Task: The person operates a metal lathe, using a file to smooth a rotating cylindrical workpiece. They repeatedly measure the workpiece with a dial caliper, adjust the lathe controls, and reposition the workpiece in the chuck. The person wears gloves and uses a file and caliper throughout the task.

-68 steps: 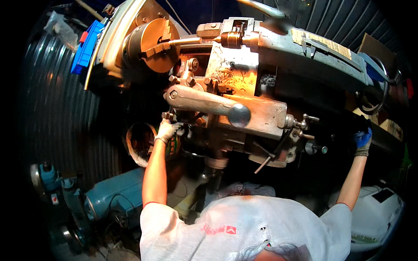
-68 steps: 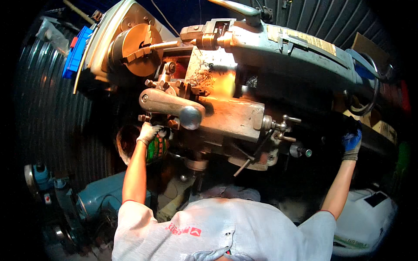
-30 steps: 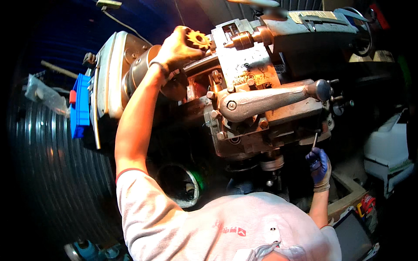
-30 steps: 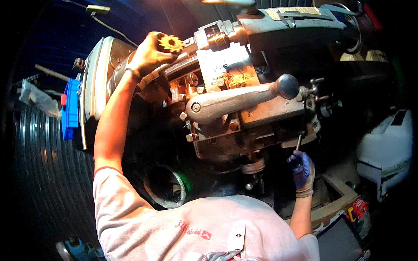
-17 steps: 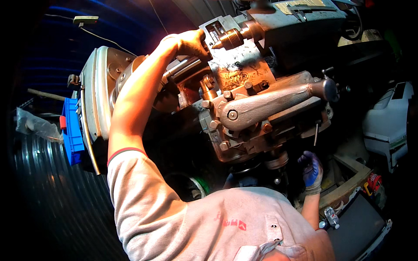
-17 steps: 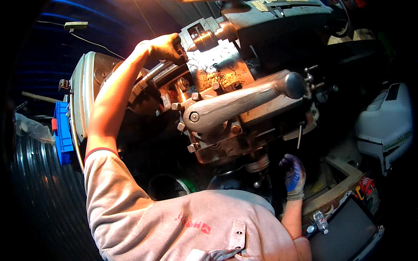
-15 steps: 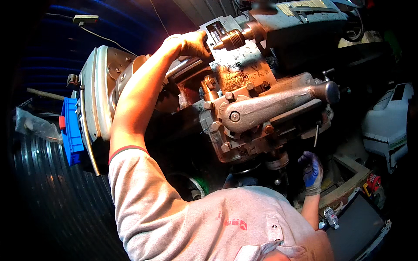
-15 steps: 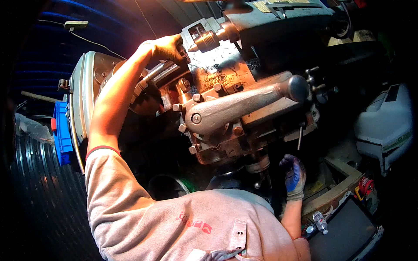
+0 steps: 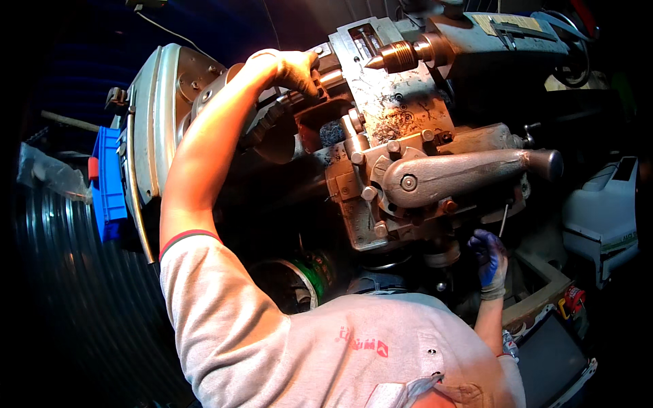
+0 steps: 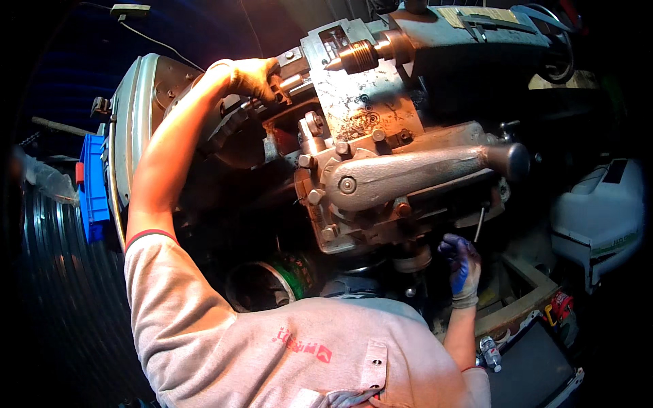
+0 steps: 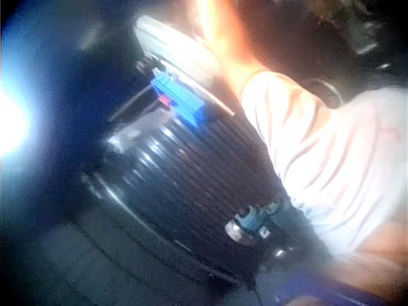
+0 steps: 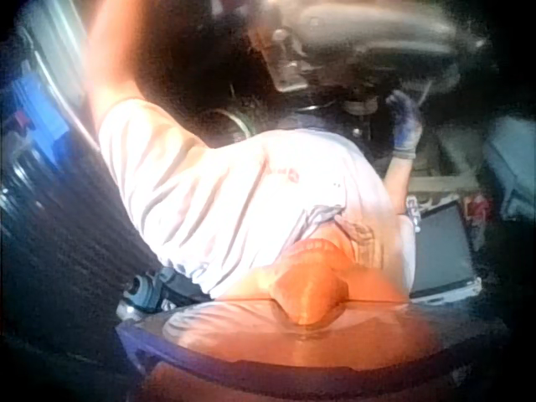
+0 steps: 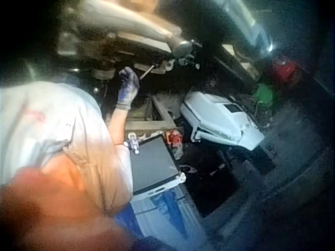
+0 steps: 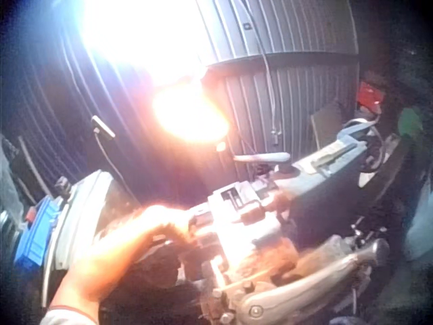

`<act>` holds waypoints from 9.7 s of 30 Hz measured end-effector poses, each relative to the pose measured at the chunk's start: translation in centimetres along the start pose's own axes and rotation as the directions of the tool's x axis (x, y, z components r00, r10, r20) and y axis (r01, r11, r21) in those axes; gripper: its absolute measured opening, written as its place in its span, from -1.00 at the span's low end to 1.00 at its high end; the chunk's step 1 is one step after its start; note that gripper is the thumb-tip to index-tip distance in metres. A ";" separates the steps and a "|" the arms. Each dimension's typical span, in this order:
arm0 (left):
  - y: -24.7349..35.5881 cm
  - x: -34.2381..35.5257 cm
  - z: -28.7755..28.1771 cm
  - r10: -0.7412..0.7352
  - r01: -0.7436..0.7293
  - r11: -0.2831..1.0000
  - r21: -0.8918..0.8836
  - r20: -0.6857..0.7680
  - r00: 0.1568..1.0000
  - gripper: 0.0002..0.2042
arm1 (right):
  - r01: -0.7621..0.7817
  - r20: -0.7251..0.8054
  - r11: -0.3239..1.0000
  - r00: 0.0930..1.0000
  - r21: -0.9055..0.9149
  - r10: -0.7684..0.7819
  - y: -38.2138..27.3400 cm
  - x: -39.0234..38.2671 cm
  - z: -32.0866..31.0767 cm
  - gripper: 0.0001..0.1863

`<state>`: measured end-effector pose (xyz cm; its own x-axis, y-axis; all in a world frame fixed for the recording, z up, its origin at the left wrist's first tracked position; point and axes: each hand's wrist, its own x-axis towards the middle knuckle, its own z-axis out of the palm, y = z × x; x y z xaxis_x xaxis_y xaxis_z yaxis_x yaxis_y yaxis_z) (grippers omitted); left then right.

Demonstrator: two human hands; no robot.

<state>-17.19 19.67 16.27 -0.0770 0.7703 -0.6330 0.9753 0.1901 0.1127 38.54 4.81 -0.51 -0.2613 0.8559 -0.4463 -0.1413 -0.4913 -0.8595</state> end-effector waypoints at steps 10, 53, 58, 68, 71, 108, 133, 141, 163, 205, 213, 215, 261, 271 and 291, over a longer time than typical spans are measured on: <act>-4.3 -6.6 -1.7 -0.031 -0.028 0.988 -0.154 -0.367 0.930 -0.24 | 0.452 0.049 0.672 0.848 -0.587 -0.528 -16.5 0.2 -1.1 -0.52; -10.9 -14.1 9.6 -0.547 -0.386 0.568 -0.727 -0.683 0.483 -0.65 | 0.953 0.981 -0.254 0.183 -0.162 0.062 -11.8 24.5 41.5 -0.02; -11.3 -14.1 10.1 -0.536 -0.369 0.606 -0.705 -0.704 0.465 -0.64 | 0.720 0.723 0.253 0.470 -0.646 0.507 -14.3 25.6 44.3 -0.13; -11.6 -14.1 10.4 -0.478 -0.347 0.710 -0.613 -0.781 0.403 -0.65 | 0.701 0.564 0.075 0.499 -0.709 0.658 -15.3 26.5 46.4 -0.32; -11.8 -13.8 10.5 -0.540 -0.446 0.548 -0.708 -0.706 0.458 -0.65 | 0.749 0.671 0.148 0.464 -0.645 0.578 -15.3 26.0 45.8 -0.30; -11.4 -13.6 11.3 -0.425 -0.371 0.766 -0.525 -0.846 0.322 -0.60 | 0.861 0.698 0.192 0.230 -0.470 0.678 -14.1 30.8 45.2 -0.30; -12.4 -13.4 11.7 -0.455 -0.391 0.743 -0.543 -0.839 0.299 -0.59 | 0.937 0.944 -0.235 0.297 -0.259 0.145 -12.2 24.0 41.3 -0.08; -12.0 -13.6 11.6 -0.486 -0.423 0.694 -0.583 -0.812 0.322 -0.59 | 0.661 0.572 0.114 0.534 -0.741 0.623 -17.5 24.9 44.7 -0.29; -11.4 -13.7 11.1 -0.506 -0.457 0.647 -0.610 -0.792 0.341 -0.64 | 0.958 0.945 0.018 0.280 -0.287 0.166 -13.7 25.5 42.2 0.22; -11.2 -13.7 11.5 -0.510 -0.467 0.661 -0.587 -0.809 0.293 -0.61 | 0.949 0.885 -0.100 0.315 -0.299 0.342 -14.3 24.8 44.4 -0.49; -11.4 -13.5 11.7 -0.519 -0.467 0.653 -0.597 -0.801 0.297 -0.62 | 0.674 0.444 -0.053 0.541 -0.736 0.714 -16.1 24.7 48.2 -0.23; -11.3 -14.1 11.9 -0.539 -0.445 0.656 -0.610 -0.791 0.289 -0.62 | 0.833 0.620 0.057 0.363 -0.551 0.696 -14.9 27.3 47.6 -0.22; -10.5 -13.2 10.5 -0.563 -0.374 0.680 -0.630 -0.776 0.284 -0.64 | 0.863 0.762 0.003 0.444 -0.504 0.471 -15.9 25.7 43.9 -0.48; -11.5 -13.9 11.6 -0.583 -0.373 0.671 -0.641 -0.767 0.269 -0.62 | 0.887 0.821 0.041 0.407 -0.460 0.400 -15.2 26.1 43.7 0.02; -11.0 -14.0 11.5 -0.515 -0.518 0.616 -0.594 -0.801 0.305 -0.66 | 0.928 0.851 -0.044 0.359 -0.371 0.384 -14.2 24.7 44.5 -0.37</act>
<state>-24.46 -0.19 15.12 -0.6918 0.6247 0.3621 0.5174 0.0791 0.8521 -8.40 25.72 11.81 -0.9603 -0.0194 -0.2784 0.1181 0.8757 -0.4682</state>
